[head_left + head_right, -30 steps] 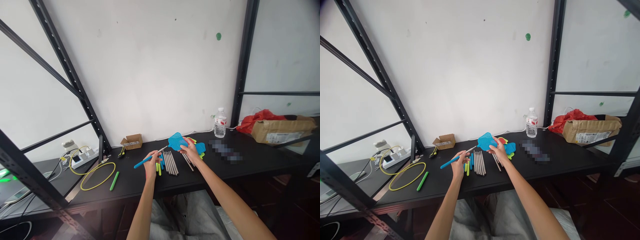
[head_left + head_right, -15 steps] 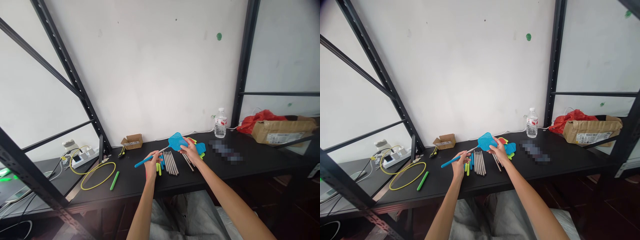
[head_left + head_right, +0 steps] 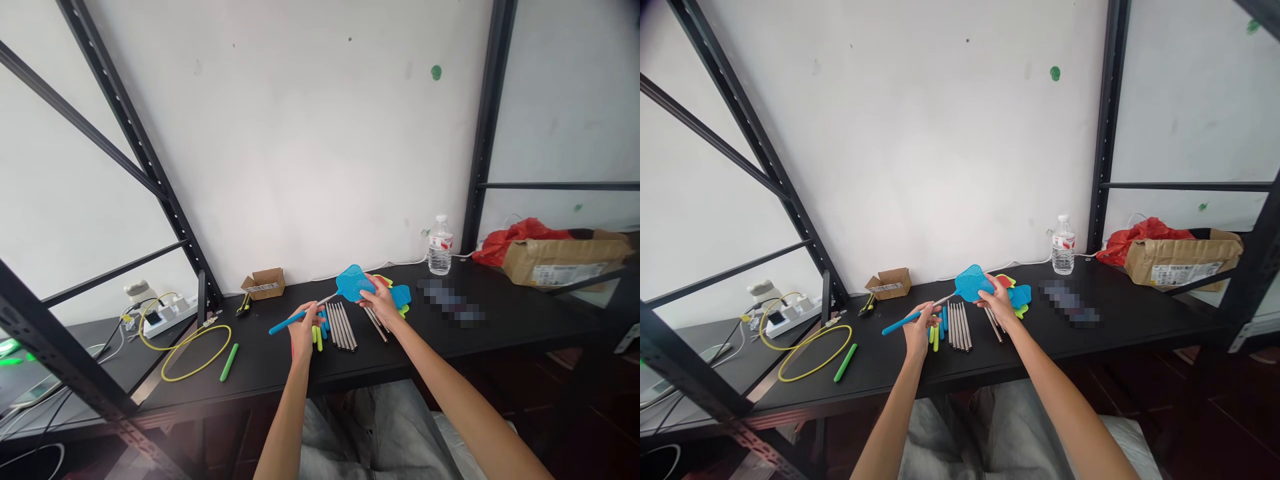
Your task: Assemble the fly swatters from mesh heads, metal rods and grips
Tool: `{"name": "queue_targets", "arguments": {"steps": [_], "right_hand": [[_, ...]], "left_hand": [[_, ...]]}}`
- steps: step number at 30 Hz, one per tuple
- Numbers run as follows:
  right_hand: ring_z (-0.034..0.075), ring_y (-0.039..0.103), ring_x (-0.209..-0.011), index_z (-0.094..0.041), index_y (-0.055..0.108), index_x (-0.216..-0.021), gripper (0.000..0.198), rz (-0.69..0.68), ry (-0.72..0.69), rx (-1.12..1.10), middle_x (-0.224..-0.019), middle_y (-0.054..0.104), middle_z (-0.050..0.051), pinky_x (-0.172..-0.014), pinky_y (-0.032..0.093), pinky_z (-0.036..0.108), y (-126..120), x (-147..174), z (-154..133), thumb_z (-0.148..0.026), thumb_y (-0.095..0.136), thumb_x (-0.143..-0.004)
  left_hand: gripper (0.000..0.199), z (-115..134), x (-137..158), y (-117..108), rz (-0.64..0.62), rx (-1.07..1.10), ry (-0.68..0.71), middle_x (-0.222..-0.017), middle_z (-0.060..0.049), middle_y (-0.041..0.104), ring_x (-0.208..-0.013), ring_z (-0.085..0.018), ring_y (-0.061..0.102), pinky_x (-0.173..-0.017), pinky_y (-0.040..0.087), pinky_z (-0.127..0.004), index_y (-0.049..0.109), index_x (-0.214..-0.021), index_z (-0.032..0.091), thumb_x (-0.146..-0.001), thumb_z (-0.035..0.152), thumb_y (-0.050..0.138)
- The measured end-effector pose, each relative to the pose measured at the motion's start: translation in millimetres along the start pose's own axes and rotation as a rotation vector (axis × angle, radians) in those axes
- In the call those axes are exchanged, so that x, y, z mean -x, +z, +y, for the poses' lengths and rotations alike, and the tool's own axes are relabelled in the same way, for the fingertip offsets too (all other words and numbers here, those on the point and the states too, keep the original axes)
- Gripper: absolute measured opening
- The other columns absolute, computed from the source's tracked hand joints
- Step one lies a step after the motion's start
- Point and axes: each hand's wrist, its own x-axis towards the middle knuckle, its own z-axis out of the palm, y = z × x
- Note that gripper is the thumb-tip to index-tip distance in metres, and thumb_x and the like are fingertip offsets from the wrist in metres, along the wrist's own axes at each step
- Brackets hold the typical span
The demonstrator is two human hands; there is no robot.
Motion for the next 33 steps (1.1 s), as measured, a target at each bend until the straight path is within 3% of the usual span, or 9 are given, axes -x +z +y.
{"name": "queue_targets", "arguments": {"steps": [22,33], "right_hand": [[0.018,0.072,-0.068,-0.028,0.048,-0.136,0.071,-0.034,0.021,-0.031,-0.085,0.070,0.000,-0.057,0.058,0.025,-1.1,1.1,-0.7,-0.032,0.077,-0.071],[0.018,0.071,-0.062,-0.026,0.053,-0.131,0.058,-0.010,0.050,0.026,-0.085,0.071,0.001,-0.049,0.052,0.023,-4.7,0.1,-1.1,-0.040,0.070,-0.077]], "left_hand": [[0.038,-2.5,0.3,-0.7,0.002,-0.016,0.033,-0.089,-0.011,0.075,-0.060,-0.018,0.070,-0.052,0.054,-0.027,0.071,-0.098,0.015,-0.078,0.047,0.067],[0.038,-1.6,-0.3,-1.4,0.043,-0.033,0.055,-0.087,-0.011,0.075,-0.054,-0.016,0.067,-0.051,0.053,-0.026,0.070,-0.095,0.013,-0.080,0.048,0.067]]}}
